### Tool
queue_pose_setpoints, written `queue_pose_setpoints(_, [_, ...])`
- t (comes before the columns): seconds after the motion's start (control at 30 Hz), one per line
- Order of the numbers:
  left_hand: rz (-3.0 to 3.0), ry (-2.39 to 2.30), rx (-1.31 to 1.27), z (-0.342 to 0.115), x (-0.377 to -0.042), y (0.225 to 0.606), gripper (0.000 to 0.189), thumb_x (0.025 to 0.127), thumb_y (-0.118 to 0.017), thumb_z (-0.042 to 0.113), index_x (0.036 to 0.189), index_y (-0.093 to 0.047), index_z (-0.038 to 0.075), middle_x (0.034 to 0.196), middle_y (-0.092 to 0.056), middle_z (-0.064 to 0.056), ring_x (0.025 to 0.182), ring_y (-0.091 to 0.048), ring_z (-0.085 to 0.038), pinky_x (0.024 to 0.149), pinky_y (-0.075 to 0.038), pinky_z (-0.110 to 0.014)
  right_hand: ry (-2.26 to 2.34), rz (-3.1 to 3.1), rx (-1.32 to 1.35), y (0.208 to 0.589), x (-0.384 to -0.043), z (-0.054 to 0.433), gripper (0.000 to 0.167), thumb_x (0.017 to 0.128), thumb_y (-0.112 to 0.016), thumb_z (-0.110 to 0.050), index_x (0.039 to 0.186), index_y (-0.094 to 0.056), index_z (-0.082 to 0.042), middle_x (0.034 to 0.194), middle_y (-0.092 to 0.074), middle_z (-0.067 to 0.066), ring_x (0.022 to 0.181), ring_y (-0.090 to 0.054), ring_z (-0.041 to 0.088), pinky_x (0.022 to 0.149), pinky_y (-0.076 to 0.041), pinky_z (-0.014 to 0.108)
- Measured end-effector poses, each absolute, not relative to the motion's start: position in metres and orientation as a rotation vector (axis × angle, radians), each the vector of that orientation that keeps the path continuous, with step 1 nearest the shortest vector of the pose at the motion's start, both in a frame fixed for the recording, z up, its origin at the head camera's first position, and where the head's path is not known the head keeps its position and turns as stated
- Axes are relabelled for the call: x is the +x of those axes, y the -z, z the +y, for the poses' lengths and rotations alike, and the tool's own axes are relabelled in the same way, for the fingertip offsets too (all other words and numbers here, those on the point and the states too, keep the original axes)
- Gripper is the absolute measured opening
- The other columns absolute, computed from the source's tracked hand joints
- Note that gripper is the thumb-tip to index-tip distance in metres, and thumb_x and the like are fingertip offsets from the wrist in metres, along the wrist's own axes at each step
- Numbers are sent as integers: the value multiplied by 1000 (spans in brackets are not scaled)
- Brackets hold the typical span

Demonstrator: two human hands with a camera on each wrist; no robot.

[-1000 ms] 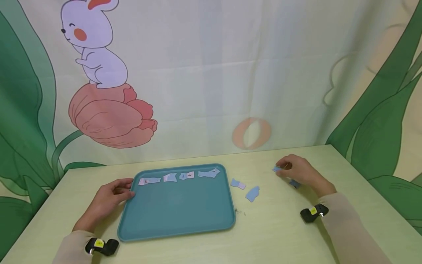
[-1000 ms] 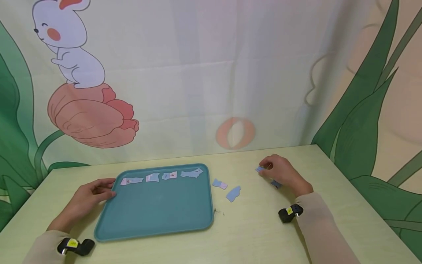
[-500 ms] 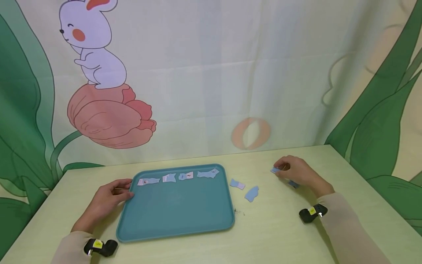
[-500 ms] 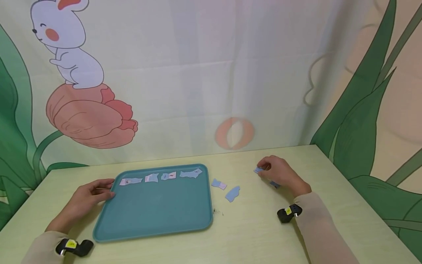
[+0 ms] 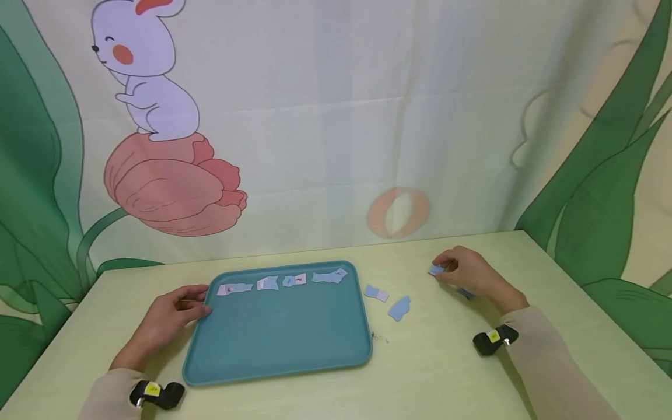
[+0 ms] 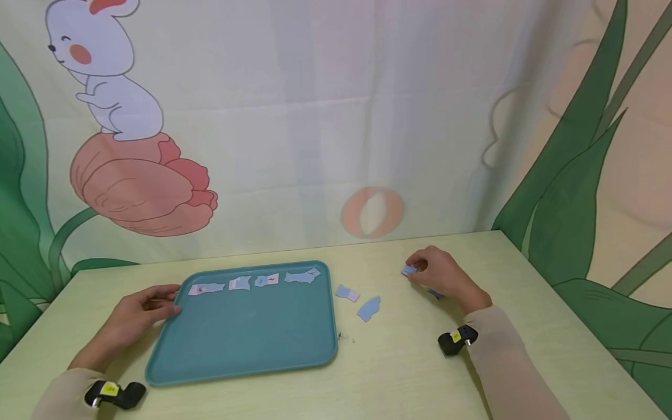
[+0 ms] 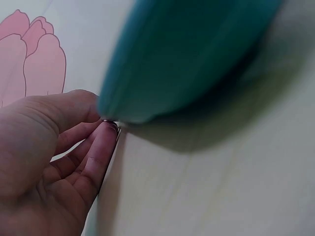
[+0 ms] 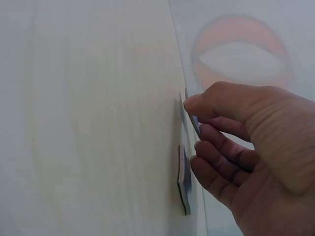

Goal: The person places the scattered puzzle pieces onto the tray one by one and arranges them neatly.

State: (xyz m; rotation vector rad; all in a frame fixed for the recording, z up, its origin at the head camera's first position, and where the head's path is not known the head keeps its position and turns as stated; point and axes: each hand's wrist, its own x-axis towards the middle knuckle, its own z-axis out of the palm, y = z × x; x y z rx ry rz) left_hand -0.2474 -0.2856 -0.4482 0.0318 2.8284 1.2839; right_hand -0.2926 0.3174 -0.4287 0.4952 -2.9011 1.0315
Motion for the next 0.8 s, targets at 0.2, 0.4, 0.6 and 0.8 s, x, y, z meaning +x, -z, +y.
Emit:
queue_pose_setpoints(0.2, [2825,-1294,38,-287,-246,447,59,101,-75,16,150,-51,-7,132,-63,-25,116,-63,-37,86,-54,-31,-1046,-2889,491,427,-294,315,26,94,-76,-4,117,-71,8,108,-68,15,97,-62,29,85,-53,42])
queue_pose_setpoints(0.4, [2825,-1302,43,-286,-247,448,59,100,-76,16,149,-52,-7,131,-63,-25,116,-63,-37,86,-54,-30,-1068,-2869,524,428,-293,313,27,93,-77,-4,116,-72,8,109,-66,16,98,-62,30,84,-53,41])
queue_pose_setpoints(0.6, [2833,-1308,52,-286,-247,450,58,100,-75,14,149,-52,-7,131,-63,-25,115,-64,-36,84,-54,-28,-1087,-2793,551,428,-289,307,25,96,-77,-7,118,-73,4,114,-67,14,104,-62,31,94,-54,49])
queue_pose_setpoints(0.8, [2829,-1324,55,-286,-246,450,57,101,-75,13,149,-52,-7,132,-63,-25,115,-63,-37,86,-55,-31,-1133,-2738,655,424,-288,291,24,96,-77,-6,118,-73,2,114,-69,12,103,-64,29,93,-56,45])
